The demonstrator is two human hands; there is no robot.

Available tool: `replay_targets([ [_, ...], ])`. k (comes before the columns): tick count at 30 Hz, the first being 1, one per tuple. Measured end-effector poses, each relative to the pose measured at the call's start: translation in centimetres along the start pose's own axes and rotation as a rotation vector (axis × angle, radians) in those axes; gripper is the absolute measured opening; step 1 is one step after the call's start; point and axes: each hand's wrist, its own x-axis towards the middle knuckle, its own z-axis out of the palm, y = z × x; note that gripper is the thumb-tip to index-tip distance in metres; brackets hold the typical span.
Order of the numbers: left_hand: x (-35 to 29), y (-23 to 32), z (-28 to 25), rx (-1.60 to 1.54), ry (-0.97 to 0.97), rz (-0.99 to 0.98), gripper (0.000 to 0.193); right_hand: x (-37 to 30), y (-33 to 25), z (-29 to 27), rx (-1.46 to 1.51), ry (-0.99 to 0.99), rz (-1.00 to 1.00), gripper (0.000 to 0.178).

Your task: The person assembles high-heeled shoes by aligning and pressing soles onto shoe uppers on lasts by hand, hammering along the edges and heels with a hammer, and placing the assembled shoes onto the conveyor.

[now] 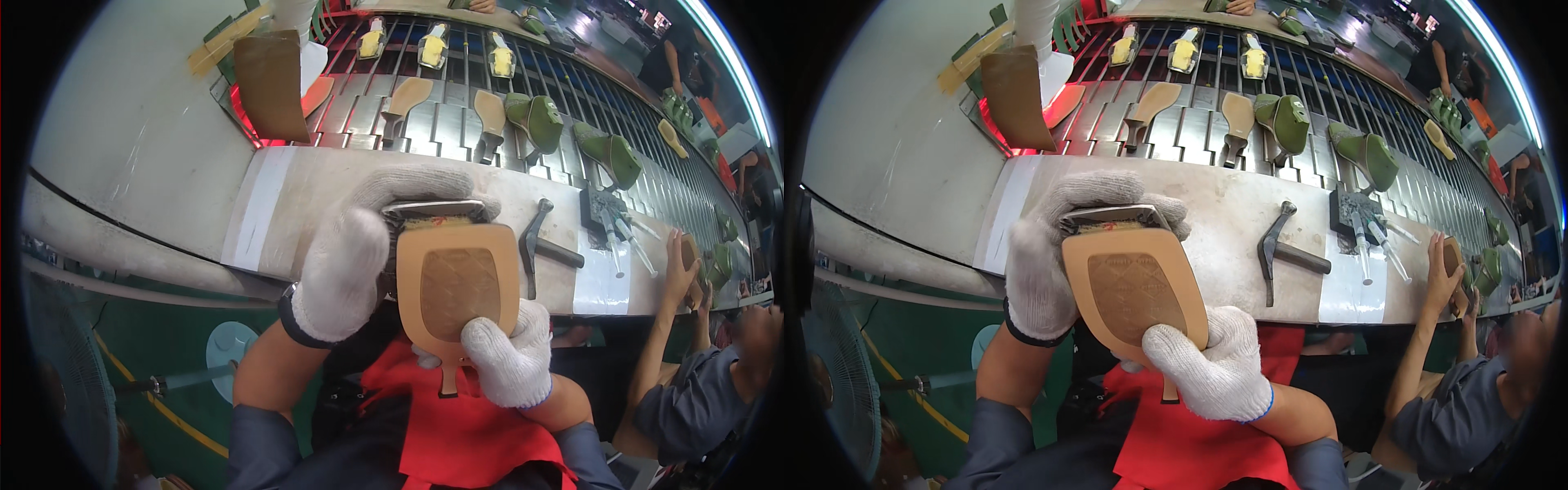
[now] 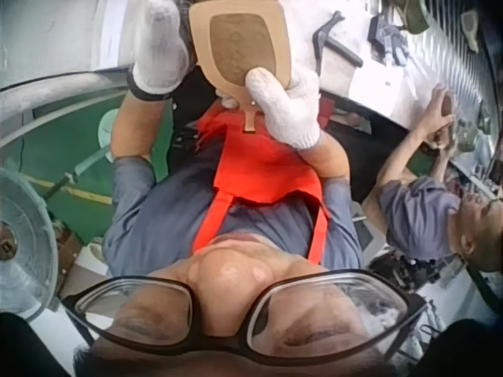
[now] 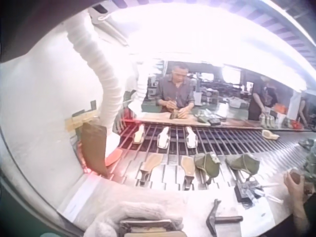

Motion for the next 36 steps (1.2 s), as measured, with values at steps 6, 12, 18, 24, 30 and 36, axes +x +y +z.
replay_targets([
  [6,-0.7,0.4,-0.2,-0.061,-0.069,-0.121,0.105,-0.1,0.5,-0.4,-0.154,-0.043,-0.073,0.033],
  [12,-0.9,0.2,0.3,0.001,-0.145,-0.058,0.099,-0.8,-0.4,-0.8,-0.171,-0.051,0.047,0.035],
  [18,-0.7,0.1,0.4,0.051,-0.184,-0.017,0.098,-1.0,-0.2,-0.6,-0.153,-0.065,0.014,0.037],
  [24,-0.9,2.7,2.5,-0.043,0.064,-0.292,0.071,-1.4,0.3,-0.9,-0.142,-0.042,0.035,0.035],
  [30,-1.2,1.8,2.6,0.066,-0.018,-0.143,0.063,-1.6,0.6,-1.2,-0.190,-0.035,0.000,0.037],
  [36,-1.3,1.1,2.5,0.065,-0.072,-0.096,0.070,-1.5,1.2,-0.7,-0.187,-0.016,-0.045,0.037],
])
